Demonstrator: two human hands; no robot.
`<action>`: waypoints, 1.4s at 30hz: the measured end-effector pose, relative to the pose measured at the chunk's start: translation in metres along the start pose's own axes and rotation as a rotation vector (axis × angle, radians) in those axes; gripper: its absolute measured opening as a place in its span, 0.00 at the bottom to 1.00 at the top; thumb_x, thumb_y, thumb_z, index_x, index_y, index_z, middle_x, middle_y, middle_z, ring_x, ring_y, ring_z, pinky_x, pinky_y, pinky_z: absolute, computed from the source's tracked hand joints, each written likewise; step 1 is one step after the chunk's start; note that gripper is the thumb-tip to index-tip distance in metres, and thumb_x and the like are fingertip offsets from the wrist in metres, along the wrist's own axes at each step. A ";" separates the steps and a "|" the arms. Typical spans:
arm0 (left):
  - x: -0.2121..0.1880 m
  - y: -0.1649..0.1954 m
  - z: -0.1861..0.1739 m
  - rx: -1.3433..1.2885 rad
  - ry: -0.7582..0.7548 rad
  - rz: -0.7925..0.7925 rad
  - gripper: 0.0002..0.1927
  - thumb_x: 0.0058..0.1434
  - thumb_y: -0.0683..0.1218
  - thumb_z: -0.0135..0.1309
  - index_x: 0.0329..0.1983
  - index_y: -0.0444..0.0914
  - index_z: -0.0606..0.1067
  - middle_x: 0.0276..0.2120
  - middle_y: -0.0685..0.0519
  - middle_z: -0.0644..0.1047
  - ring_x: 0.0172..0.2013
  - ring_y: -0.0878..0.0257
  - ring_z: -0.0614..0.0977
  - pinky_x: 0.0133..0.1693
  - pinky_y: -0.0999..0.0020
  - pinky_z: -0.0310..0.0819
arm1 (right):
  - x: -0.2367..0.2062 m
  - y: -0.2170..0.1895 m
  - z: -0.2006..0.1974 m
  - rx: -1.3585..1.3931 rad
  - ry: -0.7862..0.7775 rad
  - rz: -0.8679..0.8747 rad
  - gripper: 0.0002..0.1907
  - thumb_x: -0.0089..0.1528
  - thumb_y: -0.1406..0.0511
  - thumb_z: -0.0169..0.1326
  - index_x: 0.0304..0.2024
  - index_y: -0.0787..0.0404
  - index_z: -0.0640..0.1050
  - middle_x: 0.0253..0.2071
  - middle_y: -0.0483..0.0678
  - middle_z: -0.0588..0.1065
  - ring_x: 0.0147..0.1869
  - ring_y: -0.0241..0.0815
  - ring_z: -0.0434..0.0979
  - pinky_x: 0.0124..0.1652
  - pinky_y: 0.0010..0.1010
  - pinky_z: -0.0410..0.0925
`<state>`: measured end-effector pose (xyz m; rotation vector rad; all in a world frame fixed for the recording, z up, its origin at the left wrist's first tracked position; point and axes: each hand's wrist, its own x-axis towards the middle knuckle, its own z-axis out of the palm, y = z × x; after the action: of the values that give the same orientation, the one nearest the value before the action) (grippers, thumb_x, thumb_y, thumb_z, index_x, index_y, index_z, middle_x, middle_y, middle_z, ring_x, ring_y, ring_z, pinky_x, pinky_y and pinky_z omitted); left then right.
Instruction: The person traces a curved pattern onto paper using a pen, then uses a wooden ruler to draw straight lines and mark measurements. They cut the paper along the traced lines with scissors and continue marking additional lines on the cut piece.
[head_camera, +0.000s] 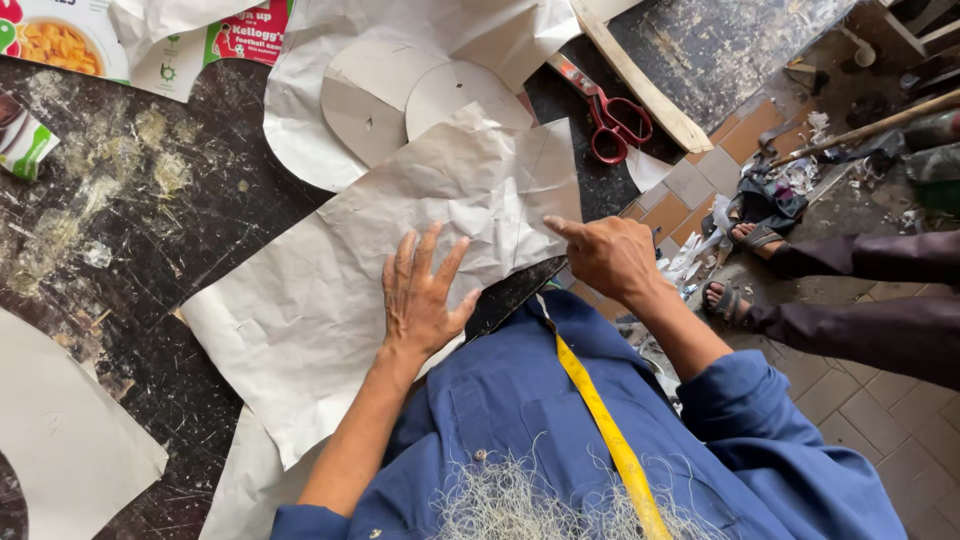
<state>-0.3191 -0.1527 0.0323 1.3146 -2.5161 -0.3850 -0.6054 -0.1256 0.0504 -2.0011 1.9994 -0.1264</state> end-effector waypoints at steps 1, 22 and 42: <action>0.000 0.000 0.003 -0.002 0.000 -0.009 0.38 0.54 0.59 0.63 0.69 0.50 0.68 0.72 0.47 0.58 0.69 0.39 0.58 0.62 0.34 0.54 | 0.005 0.003 0.000 0.008 0.038 -0.017 0.26 0.59 0.67 0.50 0.57 0.35 0.81 0.18 0.50 0.74 0.20 0.51 0.74 0.23 0.44 0.65; 0.017 -0.002 0.005 -0.016 -0.034 -0.028 0.32 0.60 0.62 0.56 0.67 0.51 0.70 0.73 0.47 0.58 0.72 0.38 0.53 0.66 0.29 0.45 | 0.081 0.042 0.000 0.015 0.174 0.006 0.29 0.58 0.66 0.51 0.60 0.37 0.80 0.18 0.51 0.72 0.21 0.51 0.72 0.23 0.42 0.63; 0.026 -0.090 -0.047 0.175 0.068 -0.243 0.32 0.60 0.52 0.58 0.68 0.44 0.71 0.71 0.41 0.62 0.70 0.35 0.58 0.64 0.32 0.53 | 0.020 0.026 -0.009 0.485 0.309 0.190 0.18 0.66 0.63 0.54 0.58 0.55 0.76 0.32 0.48 0.81 0.35 0.45 0.83 0.38 0.39 0.74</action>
<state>-0.2485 -0.2288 0.0467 1.6772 -2.3853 -0.1677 -0.6327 -0.1466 0.0481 -1.5487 2.0672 -0.8345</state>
